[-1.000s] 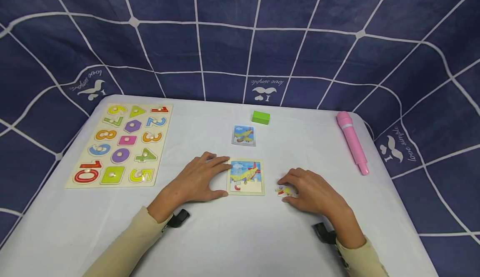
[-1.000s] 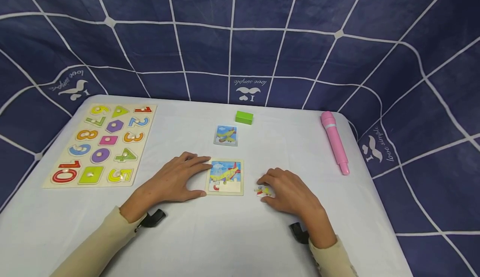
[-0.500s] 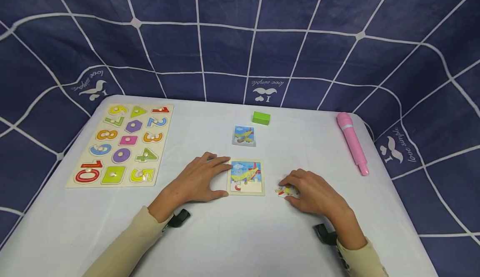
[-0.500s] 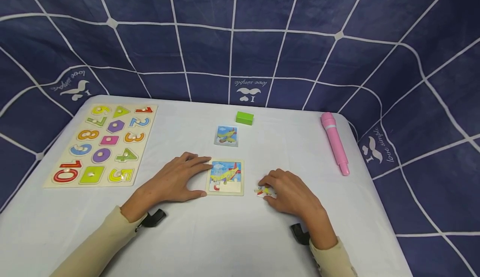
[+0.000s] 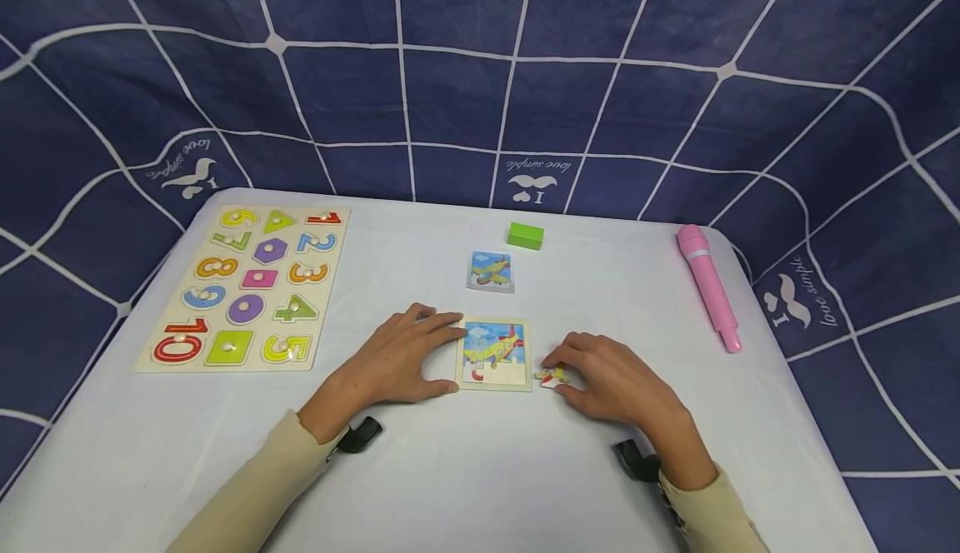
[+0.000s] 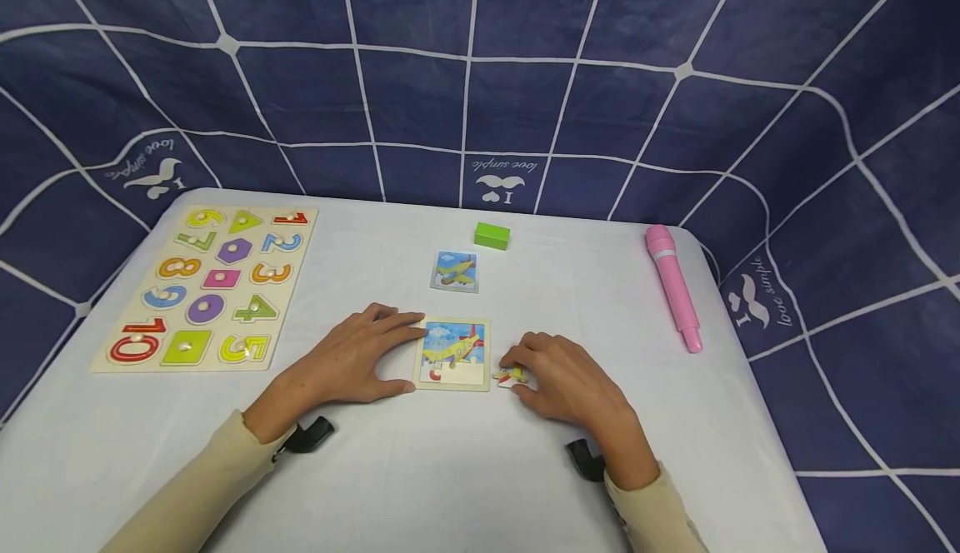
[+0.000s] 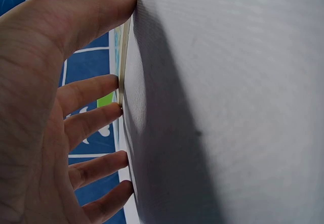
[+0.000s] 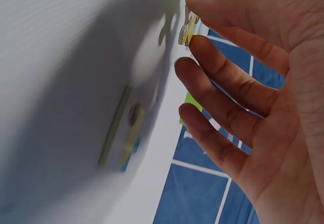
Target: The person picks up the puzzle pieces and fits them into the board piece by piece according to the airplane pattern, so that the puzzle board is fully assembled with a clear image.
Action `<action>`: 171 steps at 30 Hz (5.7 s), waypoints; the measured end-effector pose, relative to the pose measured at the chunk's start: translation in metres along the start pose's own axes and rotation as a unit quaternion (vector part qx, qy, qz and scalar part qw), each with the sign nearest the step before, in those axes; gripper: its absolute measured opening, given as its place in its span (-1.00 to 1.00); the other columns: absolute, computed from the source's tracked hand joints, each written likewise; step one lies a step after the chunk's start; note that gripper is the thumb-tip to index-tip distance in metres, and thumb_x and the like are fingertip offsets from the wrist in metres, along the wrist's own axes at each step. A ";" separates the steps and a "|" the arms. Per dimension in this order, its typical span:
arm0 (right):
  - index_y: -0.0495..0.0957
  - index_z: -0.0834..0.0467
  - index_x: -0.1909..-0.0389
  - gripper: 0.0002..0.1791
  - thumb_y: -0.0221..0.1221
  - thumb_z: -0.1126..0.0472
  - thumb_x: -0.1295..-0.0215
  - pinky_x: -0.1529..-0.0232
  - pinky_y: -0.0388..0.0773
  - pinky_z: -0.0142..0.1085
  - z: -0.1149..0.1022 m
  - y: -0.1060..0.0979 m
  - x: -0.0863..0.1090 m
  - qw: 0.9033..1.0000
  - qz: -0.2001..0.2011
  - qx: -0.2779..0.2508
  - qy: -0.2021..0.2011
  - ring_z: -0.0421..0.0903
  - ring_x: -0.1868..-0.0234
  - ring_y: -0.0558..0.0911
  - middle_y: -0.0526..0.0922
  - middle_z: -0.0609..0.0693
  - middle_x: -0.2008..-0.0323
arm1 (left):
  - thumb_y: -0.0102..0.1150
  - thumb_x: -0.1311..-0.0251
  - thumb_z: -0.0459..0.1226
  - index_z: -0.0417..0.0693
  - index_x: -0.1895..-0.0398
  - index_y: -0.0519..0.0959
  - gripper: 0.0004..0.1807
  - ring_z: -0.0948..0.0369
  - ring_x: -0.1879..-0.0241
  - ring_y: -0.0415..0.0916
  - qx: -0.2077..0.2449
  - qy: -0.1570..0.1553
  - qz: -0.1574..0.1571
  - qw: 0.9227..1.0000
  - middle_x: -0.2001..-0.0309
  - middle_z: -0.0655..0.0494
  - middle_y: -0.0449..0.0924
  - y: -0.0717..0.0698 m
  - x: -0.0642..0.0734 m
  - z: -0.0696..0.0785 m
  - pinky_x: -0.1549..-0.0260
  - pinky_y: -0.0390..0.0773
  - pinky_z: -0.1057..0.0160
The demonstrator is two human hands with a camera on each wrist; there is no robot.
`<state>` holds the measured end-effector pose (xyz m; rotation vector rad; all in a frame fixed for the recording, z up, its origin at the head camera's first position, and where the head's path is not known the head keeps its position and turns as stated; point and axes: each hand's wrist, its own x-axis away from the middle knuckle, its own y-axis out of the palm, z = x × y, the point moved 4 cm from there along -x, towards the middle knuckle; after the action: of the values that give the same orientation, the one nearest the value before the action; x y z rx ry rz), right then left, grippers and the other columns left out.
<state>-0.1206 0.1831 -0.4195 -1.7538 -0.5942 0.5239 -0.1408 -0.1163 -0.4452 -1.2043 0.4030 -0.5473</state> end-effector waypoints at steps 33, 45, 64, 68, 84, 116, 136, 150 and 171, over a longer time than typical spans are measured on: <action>0.82 -0.06 0.03 -0.75 0.48 0.18 -0.28 0.02 0.66 -0.14 -0.040 0.007 -0.049 0.996 -0.032 -0.012 -0.077 -0.14 0.13 0.67 0.71 -0.10 0.07 | 0.52 -0.15 0.25 0.20 -0.52 0.54 -0.13 0.03 -0.47 0.32 0.000 0.004 -0.005 1.000 -0.59 0.19 0.38 -0.001 -0.002 0.001 -0.34 0.45 -0.15; 0.85 -0.10 0.06 -0.79 0.49 0.14 -0.31 0.05 0.65 -0.18 -0.049 0.012 -0.055 0.995 -0.018 0.000 -0.094 -0.15 0.11 0.68 0.72 -0.11 0.08 | 0.52 -0.14 0.24 0.19 -0.50 0.55 -0.14 0.04 -0.45 0.33 -0.003 0.012 0.003 1.000 -0.57 0.17 0.41 -0.002 -0.001 0.001 -0.31 0.46 -0.14; 0.85 -0.12 0.00 -0.73 0.54 0.15 -0.29 0.14 0.64 -0.26 -0.054 0.016 -0.054 0.995 -0.004 0.025 -0.098 -0.17 0.15 0.65 0.72 -0.10 0.07 | 0.52 -0.14 0.24 0.17 -0.49 0.56 -0.14 0.03 -0.44 0.35 -0.002 0.018 0.010 1.000 -0.56 0.16 0.42 -0.002 -0.001 0.001 -0.29 0.48 -0.14; 0.85 -0.10 0.02 -0.73 0.55 0.15 -0.27 0.15 0.64 -0.28 -0.053 0.017 -0.054 0.995 -0.001 0.014 -0.097 -0.18 0.15 0.63 0.71 -0.11 0.09 | 0.52 -0.14 0.24 0.18 -0.49 0.56 -0.14 0.03 -0.44 0.35 -0.003 0.017 0.009 1.000 -0.57 0.16 0.42 -0.002 -0.001 0.002 -0.29 0.48 -0.14; 0.82 -0.03 -0.03 -0.70 0.53 0.15 -0.28 -0.03 0.68 -0.15 -0.042 0.011 -0.034 0.996 0.012 0.036 -0.080 -0.11 0.00 0.69 0.75 -0.10 0.01 | 0.51 -0.14 0.25 0.20 -0.51 0.54 -0.13 0.03 -0.46 0.34 -0.007 0.008 -0.001 1.000 -0.58 0.20 0.40 -0.001 -0.001 0.001 -0.32 0.47 -0.14; 0.79 0.01 -0.13 -0.47 0.65 0.08 -0.10 -0.05 0.69 -0.05 0.013 -0.007 0.021 0.999 0.006 0.012 0.052 -0.07 -0.03 0.71 0.75 -0.11 -0.03 | 0.54 -0.13 0.21 0.16 -0.51 0.55 -0.13 0.02 -0.44 0.34 -0.001 0.008 0.006 1.000 -0.57 0.17 0.41 -0.003 0.000 0.003 -0.31 0.46 -0.15; 0.78 0.00 -0.14 -0.48 0.62 0.21 -0.11 -0.11 0.67 0.04 0.035 -0.008 0.056 0.994 -0.009 -0.015 0.104 0.01 -0.14 0.71 0.74 -0.09 -0.08 | 0.53 -0.15 0.20 0.16 -0.50 0.56 -0.15 0.01 -0.43 0.35 0.003 0.006 -0.001 1.000 -0.57 0.16 0.41 0.007 0.006 0.005 -0.29 0.47 -0.16; 0.80 -0.02 -0.08 -0.52 0.62 0.28 -0.10 -0.14 0.67 -0.02 0.039 -0.006 0.054 0.996 0.001 -0.022 0.082 -0.06 -0.13 0.70 0.74 -0.15 -0.04 | 0.52 -0.14 0.23 0.20 -0.51 0.55 -0.14 0.03 -0.44 0.34 -0.002 0.001 0.000 1.000 -0.57 0.19 0.41 0.003 0.004 0.003 -0.31 0.46 -0.16; 0.80 -0.06 0.00 -0.65 0.59 0.16 -0.19 -0.06 0.69 -0.11 0.024 -0.007 0.020 0.999 -0.011 -0.035 0.037 -0.23 0.02 0.65 0.66 -0.25 0.06 | 0.51 -0.14 0.24 0.20 -0.51 0.55 -0.13 0.04 -0.43 0.34 -0.005 0.005 0.004 1.000 -0.58 0.19 0.40 0.003 0.002 0.001 -0.31 0.46 -0.13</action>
<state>-0.1209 0.2151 -0.4195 -1.8220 -0.5856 0.4262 -0.1381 -0.1161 -0.4473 -1.2092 0.4178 -0.5455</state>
